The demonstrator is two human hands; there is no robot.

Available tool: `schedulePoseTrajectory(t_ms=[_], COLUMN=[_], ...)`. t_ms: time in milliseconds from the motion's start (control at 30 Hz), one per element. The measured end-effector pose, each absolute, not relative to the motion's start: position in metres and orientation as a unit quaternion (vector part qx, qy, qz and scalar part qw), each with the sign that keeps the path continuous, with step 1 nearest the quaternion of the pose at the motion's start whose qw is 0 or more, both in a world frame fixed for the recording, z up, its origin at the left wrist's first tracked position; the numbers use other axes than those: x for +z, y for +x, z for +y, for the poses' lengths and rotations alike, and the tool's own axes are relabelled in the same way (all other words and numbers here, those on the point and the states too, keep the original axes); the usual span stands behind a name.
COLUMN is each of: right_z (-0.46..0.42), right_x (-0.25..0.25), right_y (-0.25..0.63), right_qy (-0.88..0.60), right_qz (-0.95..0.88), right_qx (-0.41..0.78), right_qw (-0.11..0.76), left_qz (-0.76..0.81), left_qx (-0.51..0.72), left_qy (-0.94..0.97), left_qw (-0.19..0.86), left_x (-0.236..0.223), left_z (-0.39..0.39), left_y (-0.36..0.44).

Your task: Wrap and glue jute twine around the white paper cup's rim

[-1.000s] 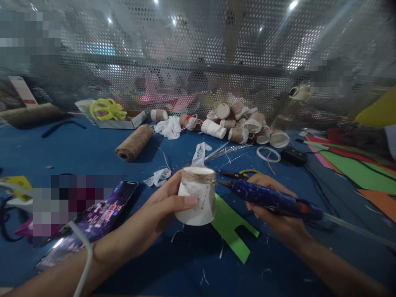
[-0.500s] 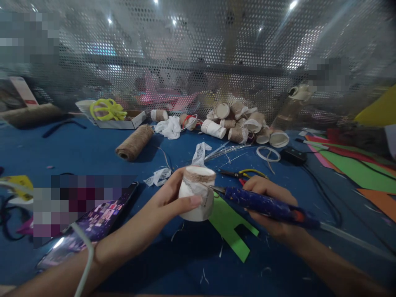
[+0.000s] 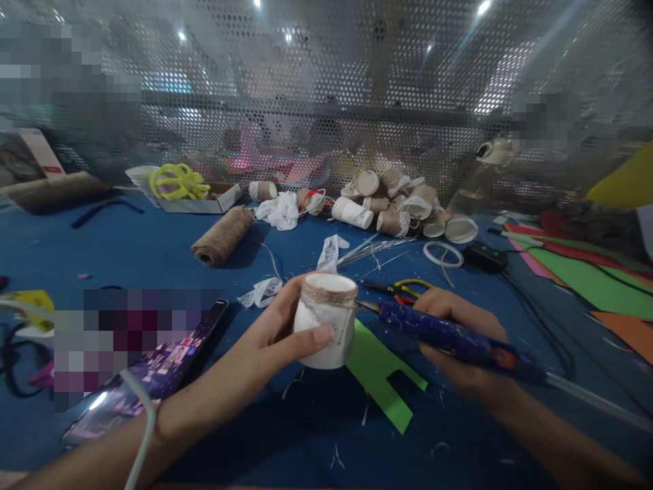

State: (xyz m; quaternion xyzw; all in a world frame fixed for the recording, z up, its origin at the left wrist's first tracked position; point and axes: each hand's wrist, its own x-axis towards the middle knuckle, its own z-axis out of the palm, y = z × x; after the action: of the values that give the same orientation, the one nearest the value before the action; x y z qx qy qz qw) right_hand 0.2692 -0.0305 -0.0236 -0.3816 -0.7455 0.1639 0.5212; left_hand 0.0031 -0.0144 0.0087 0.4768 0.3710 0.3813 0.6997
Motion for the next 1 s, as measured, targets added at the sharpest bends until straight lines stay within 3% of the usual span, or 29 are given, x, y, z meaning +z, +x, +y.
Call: schedulePoseTrajectory(t_ms=[1000], right_z=[-0.037], right_x=[-0.024], right_y=[0.266], right_qy=[-0.405], right_qz=[-0.759], right_qx=[0.097], right_qw=[0.500], left_qz=[0.342], left_qx=[0.381], left_qy=[0.551], left_qw=[0.659], left_x=[-0.003], left_z=[-0.010], left_y=[-0.001])
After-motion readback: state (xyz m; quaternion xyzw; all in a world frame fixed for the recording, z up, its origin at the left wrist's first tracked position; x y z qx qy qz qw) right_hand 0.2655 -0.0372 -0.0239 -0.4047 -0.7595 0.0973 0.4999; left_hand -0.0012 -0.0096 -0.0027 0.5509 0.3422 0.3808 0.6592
